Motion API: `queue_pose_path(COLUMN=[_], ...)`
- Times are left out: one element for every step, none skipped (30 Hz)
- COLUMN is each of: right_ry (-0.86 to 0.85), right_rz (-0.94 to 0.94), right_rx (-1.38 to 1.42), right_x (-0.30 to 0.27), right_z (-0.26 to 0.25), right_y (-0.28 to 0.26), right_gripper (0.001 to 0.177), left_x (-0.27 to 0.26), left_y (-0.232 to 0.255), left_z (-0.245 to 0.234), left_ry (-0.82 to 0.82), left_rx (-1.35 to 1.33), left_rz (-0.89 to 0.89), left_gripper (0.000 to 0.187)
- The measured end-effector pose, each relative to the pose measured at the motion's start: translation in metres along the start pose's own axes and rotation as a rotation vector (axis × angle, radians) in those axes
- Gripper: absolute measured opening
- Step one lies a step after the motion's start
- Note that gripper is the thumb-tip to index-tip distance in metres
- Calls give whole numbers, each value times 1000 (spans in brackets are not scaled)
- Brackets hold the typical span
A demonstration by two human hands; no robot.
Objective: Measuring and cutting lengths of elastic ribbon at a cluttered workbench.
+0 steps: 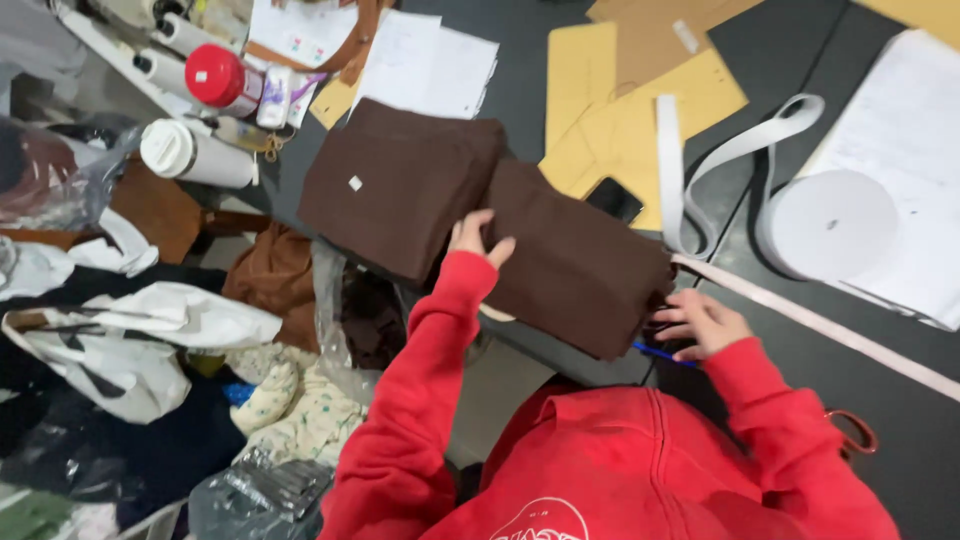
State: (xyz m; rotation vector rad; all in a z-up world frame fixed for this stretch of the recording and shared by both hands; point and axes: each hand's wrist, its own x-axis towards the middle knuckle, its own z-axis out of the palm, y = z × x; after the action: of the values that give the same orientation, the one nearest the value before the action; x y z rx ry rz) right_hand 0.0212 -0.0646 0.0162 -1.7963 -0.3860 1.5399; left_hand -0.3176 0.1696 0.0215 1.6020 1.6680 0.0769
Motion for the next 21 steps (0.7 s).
queue_pose_path(right_ry=[9,26,65,98,125,150,201,173,146,197,96,-5,8,-40,-89,-76,-128,-179,-176,-180,-179], right_rz=[-6,-5,-1,-4,6,26,37,-37,-111,-99,-156,-216,-224,-350,-482,-497,-621,-742,-740,-708,-686], right_rx=[7,-98,-195,-180,-360,-539,-520,-523,-526,-509,-273,-36,-31,147,323,323,132,-62,-60,-129,-203], right_x=[11,22,32,26,15,7,2,0,1,0,-5,-9,-33,-57,-80,-101,-126,-152,-168,-185,-201], right_z=[8,14,13,33,45,56,64,73,83,74,73,74,56,40,23,-20,-60,-98,-139,-179,-222], right_y=[6,11,19,4,-9,-23,-20,-18,-19,-27,-31,-35,-53,-70,-89,-109,-125,-141,-141,-141,-144], right_gripper=[69,85,104,104,117,130,130,127,123,123,94,68,68,62,57,57,56,57,57,56,57], left_x=[-3,-6,-3,8,20,34,43,56,74,87,90,95,111,129,150,148,134,121,85,38,-14], left_y=[-2,-4,1,-16,-27,-36,-50,-63,-74,-64,-65,-68,-90,-111,-130,-88,-56,-25,26,75,125], left_z=[-2,-2,5,4,11,20,22,24,25,18,4,-12,-10,-8,-6,10,26,41,63,85,105], left_ry=[-3,57,101,82,123,166,134,99,65,34,-63,-172,-182,-284,-394,-409,-600,-762,-766,-721,-672], left_rx=[3,20,35,35,83,127,123,131,143,143,-363,-862,-860,-1147,-1435,-1433,-1234,-973,-973,-892,-810], left_rz=[12,56,117,148,162,179,224,178,133,177,-15,-221,-208,-187,-163,-148,362,853,851,967,1094], left_gripper=[68,77,87,87,96,106,106,114,123,123,101,81,81,71,61,61,89,118,118,119,120])
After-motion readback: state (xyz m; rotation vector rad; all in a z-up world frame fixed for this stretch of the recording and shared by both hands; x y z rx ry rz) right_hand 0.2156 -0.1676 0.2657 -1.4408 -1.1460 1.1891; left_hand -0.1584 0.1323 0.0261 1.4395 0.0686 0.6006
